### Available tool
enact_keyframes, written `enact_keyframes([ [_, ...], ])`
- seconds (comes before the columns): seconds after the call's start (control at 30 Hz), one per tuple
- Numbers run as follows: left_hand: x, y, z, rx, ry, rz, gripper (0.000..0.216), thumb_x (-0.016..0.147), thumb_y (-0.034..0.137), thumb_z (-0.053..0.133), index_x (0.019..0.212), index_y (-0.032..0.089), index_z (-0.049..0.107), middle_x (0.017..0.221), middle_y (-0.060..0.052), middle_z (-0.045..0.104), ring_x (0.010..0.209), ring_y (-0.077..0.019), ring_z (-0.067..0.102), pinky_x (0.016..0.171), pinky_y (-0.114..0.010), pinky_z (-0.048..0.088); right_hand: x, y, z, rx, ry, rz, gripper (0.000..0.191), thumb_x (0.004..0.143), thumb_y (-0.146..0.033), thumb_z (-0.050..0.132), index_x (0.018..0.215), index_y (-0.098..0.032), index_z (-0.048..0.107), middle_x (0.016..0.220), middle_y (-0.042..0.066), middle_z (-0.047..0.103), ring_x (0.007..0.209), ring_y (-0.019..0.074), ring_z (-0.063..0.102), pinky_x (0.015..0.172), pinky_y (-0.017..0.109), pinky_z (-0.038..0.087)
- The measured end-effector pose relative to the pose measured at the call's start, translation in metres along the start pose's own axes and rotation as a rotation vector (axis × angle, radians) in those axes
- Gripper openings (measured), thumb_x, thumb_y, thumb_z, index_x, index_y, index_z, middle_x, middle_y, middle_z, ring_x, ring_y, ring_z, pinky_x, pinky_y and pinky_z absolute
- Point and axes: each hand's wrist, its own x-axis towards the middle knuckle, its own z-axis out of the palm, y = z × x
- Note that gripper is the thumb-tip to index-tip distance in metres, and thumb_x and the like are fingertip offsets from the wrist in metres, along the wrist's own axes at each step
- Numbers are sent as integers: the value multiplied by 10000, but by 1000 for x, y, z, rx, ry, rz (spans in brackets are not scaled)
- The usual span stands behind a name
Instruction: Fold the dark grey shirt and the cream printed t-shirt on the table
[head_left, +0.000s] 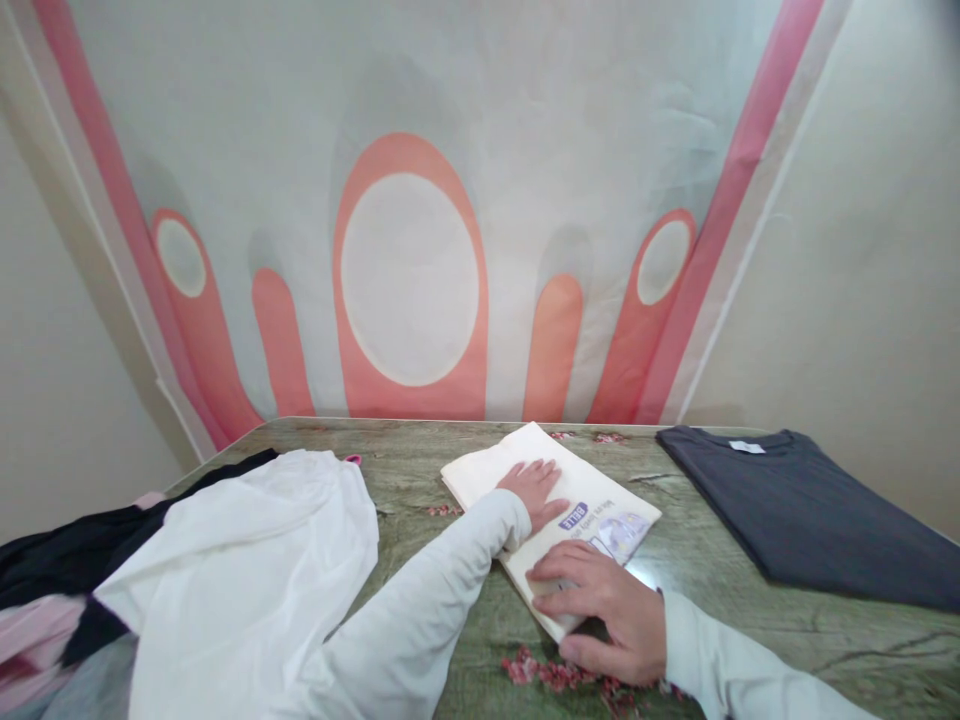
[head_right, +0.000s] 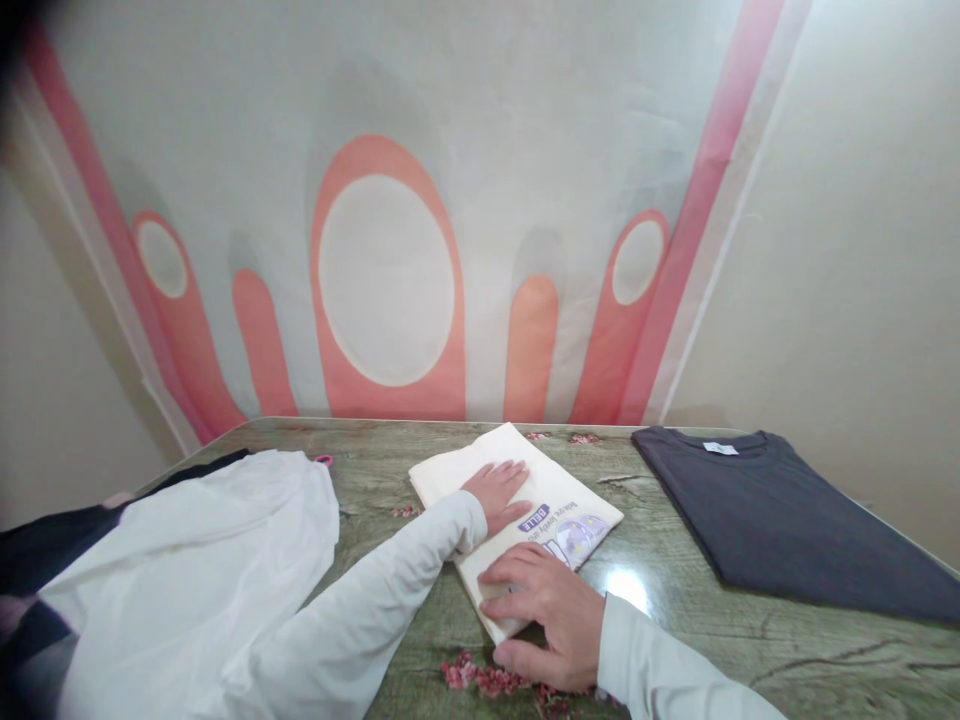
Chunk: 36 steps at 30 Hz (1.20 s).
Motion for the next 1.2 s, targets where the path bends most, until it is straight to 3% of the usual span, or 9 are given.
enact_keyframes([
  [0.37, 9, -70, -2, 44, -15, -421, 614, 841, 529, 139, 1351, 188, 170, 1420, -39, 127, 1279, -204, 155, 1015, -418, 157, 0, -2, -1, 36, 18, 56, 367, 719, -419, 521, 1007, -205, 599, 1059, 104, 562, 945, 223, 496, 852, 420, 333],
  [0.47, -1, -84, -16, 107, -9, -646, 531, 859, 413, 185, 1325, 173, 265, 1409, -65, 164, 1283, -223, 141, 1013, -484, 83, 0, -3, 1, 46, 25, 30, 370, 708, -417, 534, 1003, -204, 604, 1053, 108, 569, 944, 227, 503, 843, 422, 348],
  [0.57, -8, -79, -30, 193, 46, -725, 479, 842, 227, 229, 1309, 159, 309, 1415, -64, 132, 1292, -212, 95, 1010, -502, 21, 1, -3, -1, 85, 53, 63, 377, 719, -400, 540, 1040, -209, 589, 1062, 99, 572, 960, 215, 507, 849, 397, 367],
  [0.63, -12, -58, -32, 203, 83, -657, 481, 831, 210, 245, 1307, 172, 312, 1414, -59, 138, 1290, -214, 102, 1005, -516, 17, -2, 5, -7, 93, 119, 178, 350, 757, -362, 514, 1065, -208, 574, 1069, 95, 570, 974, 199, 508, 852, 368, 385],
  [0.77, -25, 13, -21, 33, 47, -348, 527, 842, 484, 203, 1302, 245, 298, 1410, -53, 167, 1269, -251, 170, 969, -573, 98, -21, 48, -24, -127, 327, 520, 267, 804, -262, 432, 993, -186, 606, 1036, 104, 572, 982, 201, 505, 878, 376, 385],
  [0.87, -36, 64, -16, -54, 33, -108, 657, 778, 646, 180, 1319, 277, 239, 1415, -49, 148, 1272, -276, 137, 953, -605, 70, -44, 87, -31, -297, 292, 686, 265, 766, -243, 454, 967, -169, 609, 1056, 111, 550, 1003, 219, 494, 912, 384, 357],
  [0.93, -41, 83, -18, -81, -39, -22, 782, 703, 727, 239, 1334, 267, 193, 1418, -65, 131, 1272, -299, 120, 947, -616, 53, -56, 103, -33, -323, 265, 791, 371, 743, -241, 465, 1093, -132, 522, 1096, 129, 521, 1008, 214, 494, 907, 360, 362],
  [1.07, -46, 83, -25, -73, -143, 58, 881, 641, 729, 385, 1347, 262, 141, 1426, -64, 72, 1270, -333, 93, 939, -623, 73, -64, 108, -37, -349, 203, 940, 542, 702, -262, 496, 1194, -69, 375, 1137, 175, 483, 1019, 223, 490, 871, 338, 368],
  [1.2, -54, 61, -32, -74, -191, 127, 735, 705, 609, 451, 1327, 308, 202, 1415, -21, 151, 1262, -326, 145, 941, -601, 149, -60, 96, -46, -332, 29, 985, 345, 695, -321, 510, 977, -121, 502, 957, 135, 570, 914, 229, 536, 792, 315, 377],
])
